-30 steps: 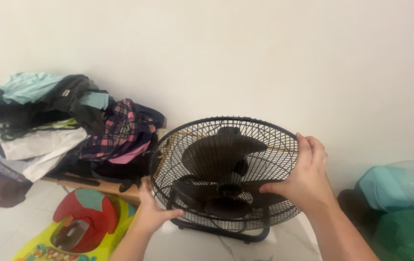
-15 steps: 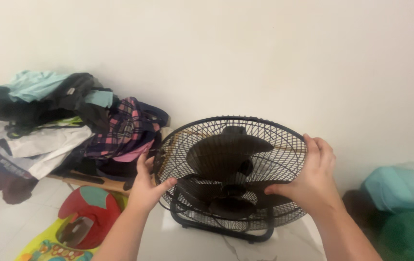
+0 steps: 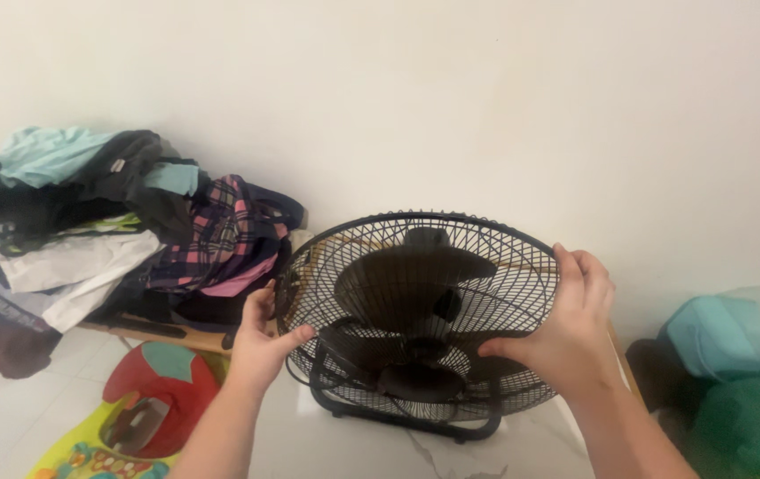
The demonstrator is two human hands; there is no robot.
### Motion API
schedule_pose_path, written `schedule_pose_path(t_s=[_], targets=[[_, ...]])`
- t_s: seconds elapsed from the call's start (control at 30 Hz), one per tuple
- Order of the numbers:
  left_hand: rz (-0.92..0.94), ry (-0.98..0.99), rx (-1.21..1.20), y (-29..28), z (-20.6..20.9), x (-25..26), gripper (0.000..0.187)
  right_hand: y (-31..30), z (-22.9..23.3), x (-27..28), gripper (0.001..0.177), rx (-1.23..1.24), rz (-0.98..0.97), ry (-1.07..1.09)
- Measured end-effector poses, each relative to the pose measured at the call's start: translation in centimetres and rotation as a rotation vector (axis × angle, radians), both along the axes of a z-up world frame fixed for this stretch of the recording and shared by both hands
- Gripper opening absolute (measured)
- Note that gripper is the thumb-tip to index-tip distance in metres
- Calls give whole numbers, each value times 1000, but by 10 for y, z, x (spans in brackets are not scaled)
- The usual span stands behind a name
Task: The person assembles a table fan by hand. They attach the fan blades to the motor hub, secure the central cap, and then fit the front wire cage over the blades, aligning and snapping it into place.
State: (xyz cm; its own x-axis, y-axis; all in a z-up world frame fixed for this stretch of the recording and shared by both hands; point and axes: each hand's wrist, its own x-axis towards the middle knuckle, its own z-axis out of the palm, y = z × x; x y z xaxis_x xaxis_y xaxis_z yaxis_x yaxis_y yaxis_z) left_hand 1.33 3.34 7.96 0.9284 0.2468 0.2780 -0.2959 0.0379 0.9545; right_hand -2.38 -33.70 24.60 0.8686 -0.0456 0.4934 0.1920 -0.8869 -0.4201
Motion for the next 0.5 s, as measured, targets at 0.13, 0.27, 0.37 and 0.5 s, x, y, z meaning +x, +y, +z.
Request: schedule_pose_path(t_s=[0.13,0.27,0.37,0.5], targets=[[17,98,170,12,-5,5,104,1,-5,1,149,-1,11,-44],[-27,29,209,20,-16,16,97,2,-3,0,149,16,3,-8],[-57,19,212,20,-13,15,98,1,-2,-1,150,-10,5,13],[-1,7,402,14,19,2,111,-1,0,-1,150,-13,9,24]])
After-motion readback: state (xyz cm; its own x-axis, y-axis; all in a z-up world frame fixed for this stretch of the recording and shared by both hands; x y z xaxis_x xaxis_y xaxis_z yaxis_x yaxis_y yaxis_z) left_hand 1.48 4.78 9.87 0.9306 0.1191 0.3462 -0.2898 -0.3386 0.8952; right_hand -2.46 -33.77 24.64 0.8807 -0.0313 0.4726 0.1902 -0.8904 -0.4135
